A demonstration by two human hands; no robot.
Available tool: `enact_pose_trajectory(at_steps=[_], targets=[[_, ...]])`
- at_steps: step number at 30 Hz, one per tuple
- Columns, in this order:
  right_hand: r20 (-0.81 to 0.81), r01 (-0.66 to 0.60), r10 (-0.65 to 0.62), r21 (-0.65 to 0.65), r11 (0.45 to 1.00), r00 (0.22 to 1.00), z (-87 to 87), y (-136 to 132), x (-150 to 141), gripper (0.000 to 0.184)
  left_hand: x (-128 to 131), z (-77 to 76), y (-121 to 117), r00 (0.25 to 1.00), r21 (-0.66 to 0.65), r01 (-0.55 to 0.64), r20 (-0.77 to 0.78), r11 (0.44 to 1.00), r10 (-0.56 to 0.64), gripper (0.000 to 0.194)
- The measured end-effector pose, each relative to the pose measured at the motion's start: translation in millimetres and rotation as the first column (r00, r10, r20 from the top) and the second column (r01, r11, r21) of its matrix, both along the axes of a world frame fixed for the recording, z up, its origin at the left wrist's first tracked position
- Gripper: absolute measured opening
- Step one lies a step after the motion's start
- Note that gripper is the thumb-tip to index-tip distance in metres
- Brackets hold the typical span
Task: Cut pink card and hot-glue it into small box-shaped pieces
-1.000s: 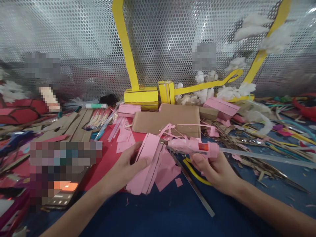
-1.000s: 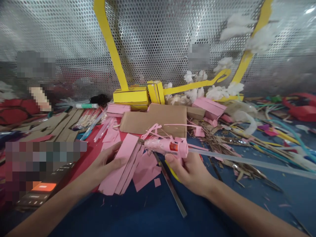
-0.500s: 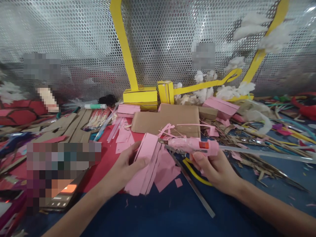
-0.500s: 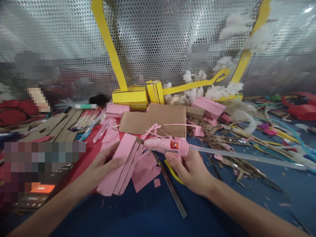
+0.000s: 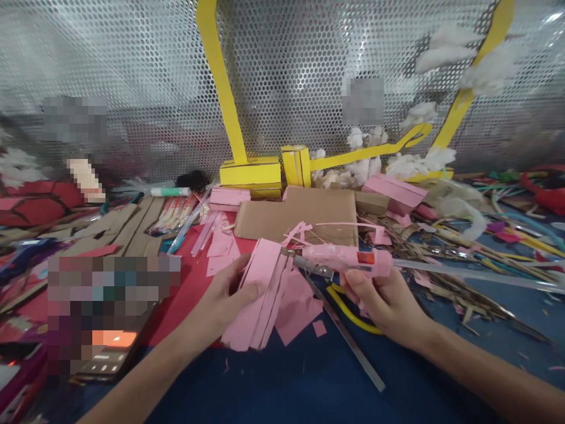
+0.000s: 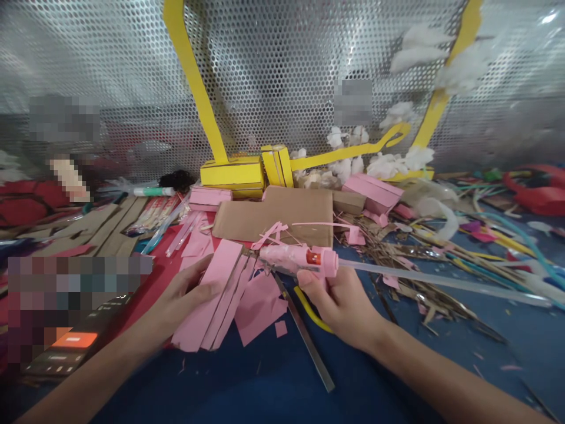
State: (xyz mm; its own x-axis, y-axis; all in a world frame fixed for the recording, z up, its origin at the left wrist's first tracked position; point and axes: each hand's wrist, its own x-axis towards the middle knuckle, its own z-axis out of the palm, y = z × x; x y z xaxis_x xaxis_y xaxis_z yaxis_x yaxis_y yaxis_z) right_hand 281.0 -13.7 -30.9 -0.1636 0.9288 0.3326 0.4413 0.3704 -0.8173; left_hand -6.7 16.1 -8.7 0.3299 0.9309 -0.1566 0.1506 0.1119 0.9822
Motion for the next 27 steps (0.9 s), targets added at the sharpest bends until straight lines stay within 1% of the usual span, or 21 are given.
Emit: enact_pose_trajectory(at_steps=[3,6,11,15,20,24,27], targets=[[0.004,0.000,0.000,-0.007,1.000,1.000,-2.2,0.5,0.9,0.047,1.2,2.1,-0.8,1.000,-0.008,-0.015,-0.016,1.000,0.015,0.070],[0.040,0.010,-0.009,-0.024,1.000,0.999,-5.6,0.5,2.2,0.050,0.9,1.6,-1.0,0.999,-0.040,-0.041,-0.026,0.998,0.040,0.079],[0.006,0.007,-0.006,-0.027,1.000,1.000,-7.2,0.3,2.8,0.045,0.1,0.4,-0.9,1.000,-0.042,-0.013,-0.007,0.999,0.012,0.083],[0.035,0.002,-0.001,-0.015,1.000,0.999,-7.9,0.5,3.4,0.048,-0.2,-0.1,0.0,1.000,-0.031,0.004,-0.013,0.999,-0.005,0.085],[-0.028,-0.021,0.020,-0.012,1.000,0.999,-4.0,1.1,0.9,0.043,-0.7,-1.5,0.6,0.999,0.004,-0.034,-0.012,0.999,0.035,0.080],[-0.008,-0.006,0.006,-0.006,1.000,1.000,-3.1,0.9,-0.2,0.045,-0.8,-1.5,0.3,1.000,0.033,0.016,0.023,0.999,-0.017,0.070],[0.011,0.010,-0.010,0.005,1.000,1.000,-3.2,1.0,-0.3,0.047,-1.5,-3.0,-0.4,1.000,0.031,-0.014,0.012,0.999,0.014,0.072]])
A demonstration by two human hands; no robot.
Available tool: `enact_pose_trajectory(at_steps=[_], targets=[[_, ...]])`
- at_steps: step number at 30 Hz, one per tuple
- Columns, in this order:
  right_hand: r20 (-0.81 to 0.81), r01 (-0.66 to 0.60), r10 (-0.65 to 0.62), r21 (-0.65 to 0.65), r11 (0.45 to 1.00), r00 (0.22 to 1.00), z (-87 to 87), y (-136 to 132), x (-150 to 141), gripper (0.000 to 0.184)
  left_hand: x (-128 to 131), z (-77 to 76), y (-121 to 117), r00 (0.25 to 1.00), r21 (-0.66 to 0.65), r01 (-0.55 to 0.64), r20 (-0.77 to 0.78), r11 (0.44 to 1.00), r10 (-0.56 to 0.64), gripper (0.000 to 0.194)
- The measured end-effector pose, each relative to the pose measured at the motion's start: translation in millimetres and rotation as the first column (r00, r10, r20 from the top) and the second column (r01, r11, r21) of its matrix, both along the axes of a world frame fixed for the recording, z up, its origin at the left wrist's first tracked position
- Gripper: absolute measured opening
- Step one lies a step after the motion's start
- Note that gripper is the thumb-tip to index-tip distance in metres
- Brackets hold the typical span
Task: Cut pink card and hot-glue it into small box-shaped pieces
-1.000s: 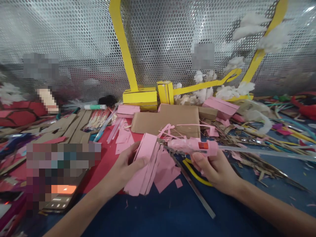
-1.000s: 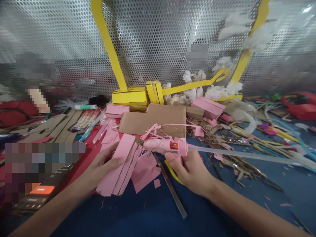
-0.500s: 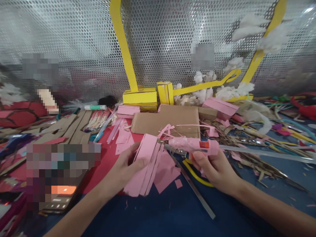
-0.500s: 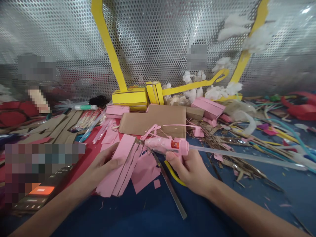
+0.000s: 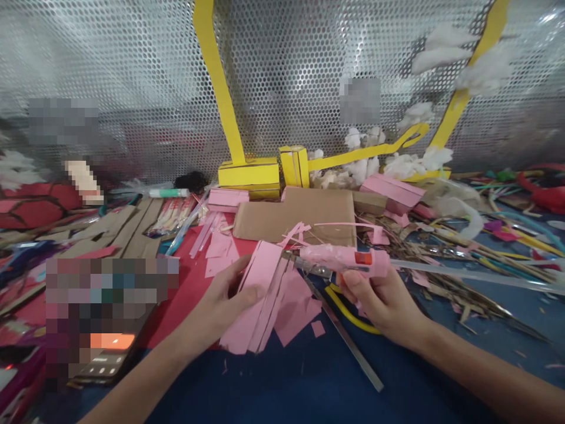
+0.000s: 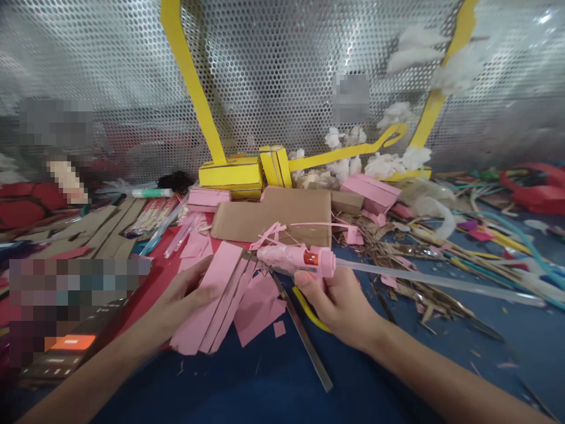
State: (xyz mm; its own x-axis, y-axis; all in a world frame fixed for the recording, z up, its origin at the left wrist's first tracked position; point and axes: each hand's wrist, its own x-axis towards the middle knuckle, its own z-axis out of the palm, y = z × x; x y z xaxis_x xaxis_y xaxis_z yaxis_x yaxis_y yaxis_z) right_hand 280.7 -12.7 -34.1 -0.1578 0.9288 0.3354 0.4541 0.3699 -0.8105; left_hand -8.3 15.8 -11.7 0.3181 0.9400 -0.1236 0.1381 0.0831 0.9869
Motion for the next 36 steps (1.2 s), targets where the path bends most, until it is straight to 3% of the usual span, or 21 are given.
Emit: enact_pose_trajectory(at_steps=[5,12,15,20,22,36], targets=[[0.001,-0.019,0.019,0.038,0.999,1.000,4.9,0,-2,0.048,2,-0.5,0,0.998,-0.055,-0.063,0.006,0.997,0.063,0.081],[-0.044,-0.029,0.031,0.045,0.999,0.999,7.3,0,-1,0.040,6,6.0,4,0.993,-0.042,-0.061,0.102,0.997,0.065,0.054],[-0.054,-0.036,0.036,0.017,0.999,0.998,4.1,0,0,0.044,7,5.8,3,0.985,-0.062,-0.112,0.122,0.992,0.119,0.048],[-0.022,-0.013,0.013,-0.022,1.000,1.000,-1.0,-1,1,0.048,6,4.6,-3,0.948,-0.213,-0.300,0.039,0.930,0.315,0.062],[0.005,-0.012,0.012,-0.033,0.999,1.000,-1.5,-2,2,0.048,7,5.9,-6,0.939,-0.253,-0.330,0.006,0.909,0.343,0.064],[0.060,0.010,-0.009,-0.017,1.000,0.998,-4.7,-1,3,0.051,1,-0.6,0,0.958,-0.287,-0.273,0.011,0.918,0.288,0.070]])
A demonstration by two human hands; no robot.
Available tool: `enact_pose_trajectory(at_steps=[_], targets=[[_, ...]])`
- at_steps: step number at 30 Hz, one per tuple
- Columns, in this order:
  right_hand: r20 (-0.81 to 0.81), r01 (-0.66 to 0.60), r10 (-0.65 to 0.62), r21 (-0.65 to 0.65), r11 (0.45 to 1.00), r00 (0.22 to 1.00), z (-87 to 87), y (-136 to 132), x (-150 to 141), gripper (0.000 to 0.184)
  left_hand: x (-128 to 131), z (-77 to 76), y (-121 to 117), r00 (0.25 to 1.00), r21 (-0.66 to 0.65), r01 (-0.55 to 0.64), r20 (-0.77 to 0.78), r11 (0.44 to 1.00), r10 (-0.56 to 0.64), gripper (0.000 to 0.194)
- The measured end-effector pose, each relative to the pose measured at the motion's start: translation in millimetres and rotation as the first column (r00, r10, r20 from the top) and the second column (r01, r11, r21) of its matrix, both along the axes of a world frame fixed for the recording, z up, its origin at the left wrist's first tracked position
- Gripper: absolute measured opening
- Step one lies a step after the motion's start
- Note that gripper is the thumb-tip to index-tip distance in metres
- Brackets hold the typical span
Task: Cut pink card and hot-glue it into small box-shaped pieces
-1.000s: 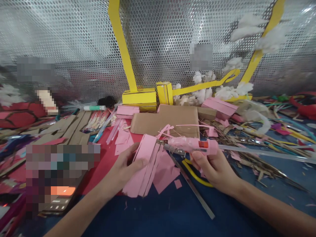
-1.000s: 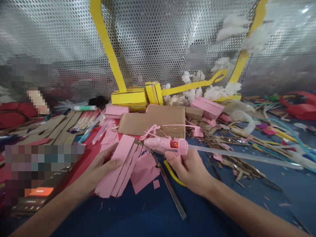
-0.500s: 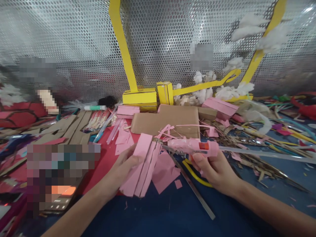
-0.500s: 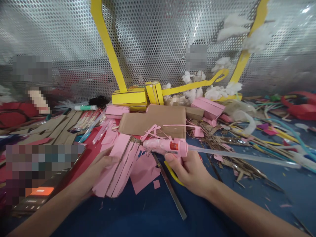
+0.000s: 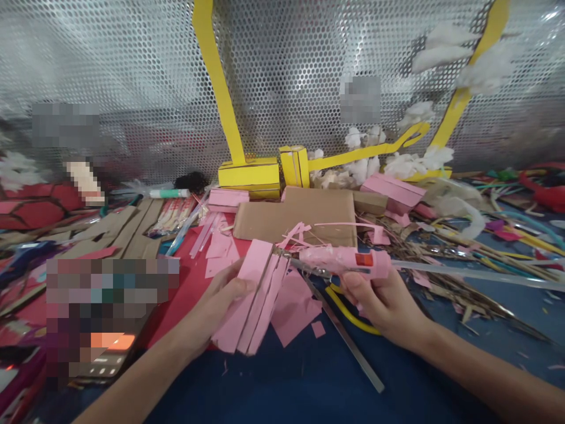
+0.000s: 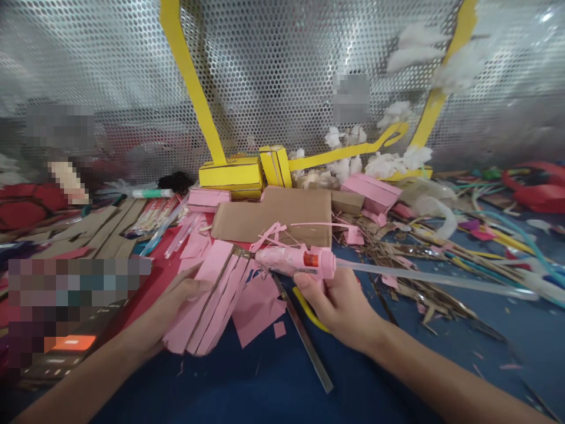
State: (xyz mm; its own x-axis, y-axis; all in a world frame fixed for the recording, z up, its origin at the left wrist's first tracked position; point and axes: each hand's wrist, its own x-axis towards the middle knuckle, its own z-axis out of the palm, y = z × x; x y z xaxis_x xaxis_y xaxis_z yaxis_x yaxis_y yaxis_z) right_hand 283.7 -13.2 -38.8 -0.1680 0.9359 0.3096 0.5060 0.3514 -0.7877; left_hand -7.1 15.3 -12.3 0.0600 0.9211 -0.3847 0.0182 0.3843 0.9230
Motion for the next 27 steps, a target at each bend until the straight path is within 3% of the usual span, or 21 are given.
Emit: enact_pose_trajectory(at_steps=[14,22,27], targets=[[-0.067,-0.011,0.010,-0.005,1.000,0.998,0.9,0.4,-1.0,0.049,1.6,1.7,-1.2,0.998,-0.008,-0.013,0.057,1.000,0.013,0.071],[-0.031,-0.003,0.002,-0.024,1.000,1.000,2.9,-1.1,-1.4,0.050,0.8,5.1,-2.6,0.994,0.037,0.084,0.069,0.996,-0.087,0.066],[-0.088,-0.009,0.010,0.018,1.000,0.996,8.0,-0.1,-4.5,0.047,-0.4,3.8,-2.2,0.995,-0.002,0.065,0.072,0.998,-0.065,0.071]])
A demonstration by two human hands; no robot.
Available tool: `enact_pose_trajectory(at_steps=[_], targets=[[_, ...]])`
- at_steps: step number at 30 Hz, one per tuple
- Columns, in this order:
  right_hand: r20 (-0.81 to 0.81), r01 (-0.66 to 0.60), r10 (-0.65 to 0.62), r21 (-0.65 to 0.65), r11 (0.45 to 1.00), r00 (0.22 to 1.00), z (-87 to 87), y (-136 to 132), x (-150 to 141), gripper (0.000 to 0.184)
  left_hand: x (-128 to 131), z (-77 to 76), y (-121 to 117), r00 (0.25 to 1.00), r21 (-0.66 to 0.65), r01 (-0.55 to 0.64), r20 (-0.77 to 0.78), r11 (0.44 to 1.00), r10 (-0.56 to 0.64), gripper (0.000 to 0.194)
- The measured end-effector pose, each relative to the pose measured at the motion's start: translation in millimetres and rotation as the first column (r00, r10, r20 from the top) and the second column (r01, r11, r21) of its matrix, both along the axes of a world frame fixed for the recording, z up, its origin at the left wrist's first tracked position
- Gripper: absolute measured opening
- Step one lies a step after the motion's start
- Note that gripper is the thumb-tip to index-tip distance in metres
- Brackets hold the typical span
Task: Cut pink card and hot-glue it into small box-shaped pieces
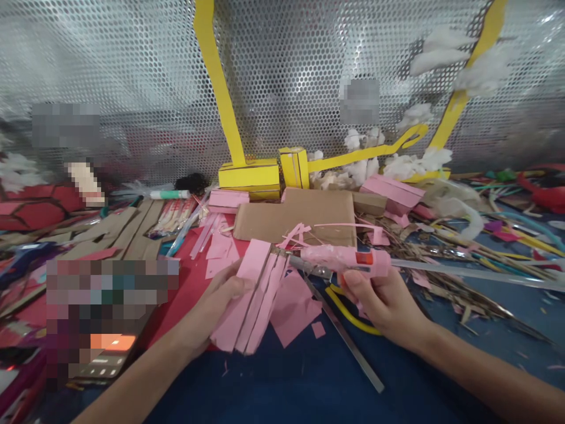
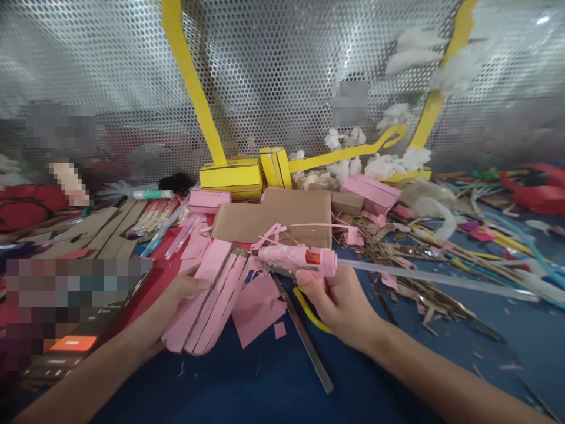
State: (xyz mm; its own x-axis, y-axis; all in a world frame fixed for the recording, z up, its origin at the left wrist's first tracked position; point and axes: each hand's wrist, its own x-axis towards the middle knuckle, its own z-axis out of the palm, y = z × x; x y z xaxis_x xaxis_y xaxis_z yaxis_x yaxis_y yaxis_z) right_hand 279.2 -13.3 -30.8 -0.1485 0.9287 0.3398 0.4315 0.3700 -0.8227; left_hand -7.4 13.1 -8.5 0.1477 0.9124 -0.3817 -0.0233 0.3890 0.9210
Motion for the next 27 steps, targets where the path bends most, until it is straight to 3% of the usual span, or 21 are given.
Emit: enact_pose_trajectory(at_steps=[13,27], targets=[[-0.018,0.018,-0.018,0.003,1.000,1.000,2.5,0.2,-1.7,0.051,-2.6,-6.0,3.4,0.999,0.012,0.016,0.050,1.000,-0.016,0.071],[0.034,0.027,-0.027,-0.016,1.000,0.999,-3.2,-0.2,1.1,0.051,-1.7,-5.1,1.9,1.000,0.033,-0.001,-0.004,0.999,0.001,0.070]])
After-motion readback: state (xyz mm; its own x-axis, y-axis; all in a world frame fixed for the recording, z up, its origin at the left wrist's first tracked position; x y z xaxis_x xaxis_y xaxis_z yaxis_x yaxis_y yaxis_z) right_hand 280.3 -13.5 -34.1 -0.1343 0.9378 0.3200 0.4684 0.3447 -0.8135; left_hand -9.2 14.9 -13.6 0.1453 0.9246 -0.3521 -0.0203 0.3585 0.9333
